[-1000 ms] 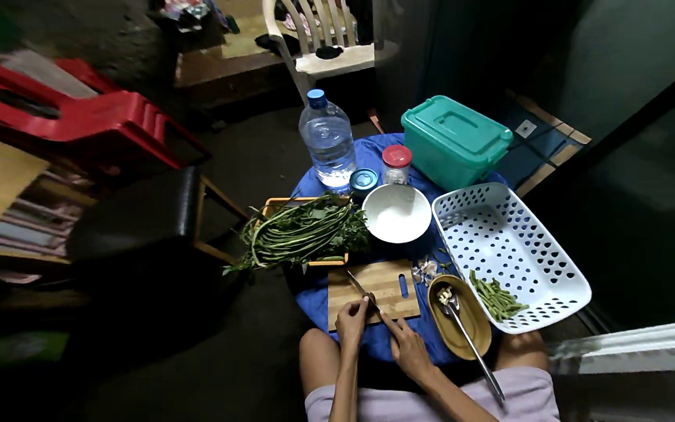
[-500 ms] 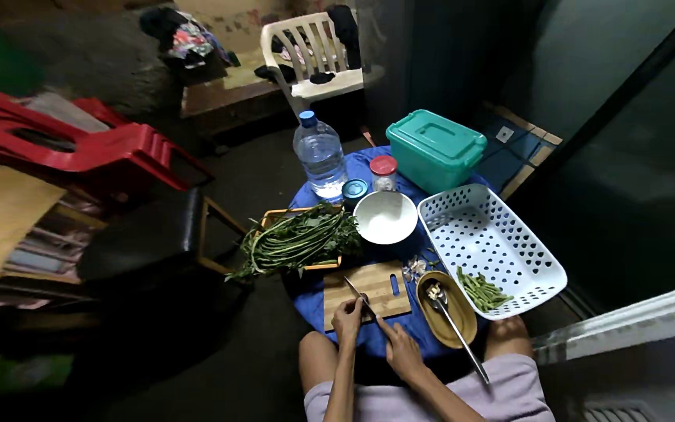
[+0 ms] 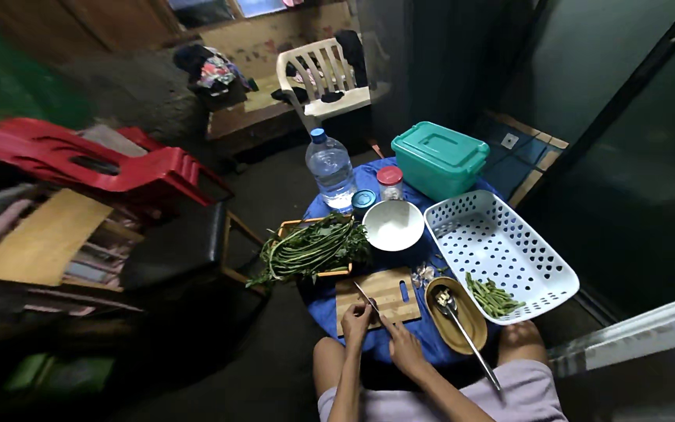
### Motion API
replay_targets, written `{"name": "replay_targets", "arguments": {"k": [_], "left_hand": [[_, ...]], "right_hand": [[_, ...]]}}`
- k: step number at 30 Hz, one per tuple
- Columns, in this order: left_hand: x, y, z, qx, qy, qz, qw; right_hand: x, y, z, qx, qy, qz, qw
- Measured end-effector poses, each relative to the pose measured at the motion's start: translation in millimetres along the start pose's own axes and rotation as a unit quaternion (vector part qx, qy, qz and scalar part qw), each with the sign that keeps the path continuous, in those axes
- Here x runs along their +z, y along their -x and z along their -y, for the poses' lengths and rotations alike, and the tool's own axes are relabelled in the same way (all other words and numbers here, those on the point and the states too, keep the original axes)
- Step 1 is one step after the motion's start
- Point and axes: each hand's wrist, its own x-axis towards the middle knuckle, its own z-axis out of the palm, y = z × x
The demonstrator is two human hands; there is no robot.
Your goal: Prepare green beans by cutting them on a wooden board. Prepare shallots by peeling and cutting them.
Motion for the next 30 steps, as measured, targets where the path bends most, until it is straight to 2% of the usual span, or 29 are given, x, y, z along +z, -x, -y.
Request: {"name": "replay_targets", "arguments": {"k": [3,6,14,18,24,30], "left_hand": [[-2.6,-4.7,3.4,0.029,-0.009,-0.021,0.999],[7.1,2.1,6.0,0.049,0.01,-0.004,0.999],[-1.4,16.3,20.8,0.027,0.207,-0.09,0.974],[-3.7,14.8,23.6,-0.03,0.197,-0.089,0.976],[7.6,14.8,24.7,-0.06,0.246,-0.088,0.963],[2.5,16.6,24.2,-0.046,0.189,-0.077,0.978]], "right_hand": [[2.2,11.6,-14.5,-0.005,0.002,-0.012,1.0],[8.3,15.8,-31.4,-0.001,-0.01,-0.018,1.0],[9.7,13.1,-41.2,-0.013,-0.019,-0.03,0.999],[10.2,16.2,-37.3,-0.005,0.001,-0.032,0.999],[5.8,19.8,-35.1,-0.002,0.02,-0.029,0.999],[11.8,31.0,-50.0,-0.055,-0.03,-0.114,0.991]]}}
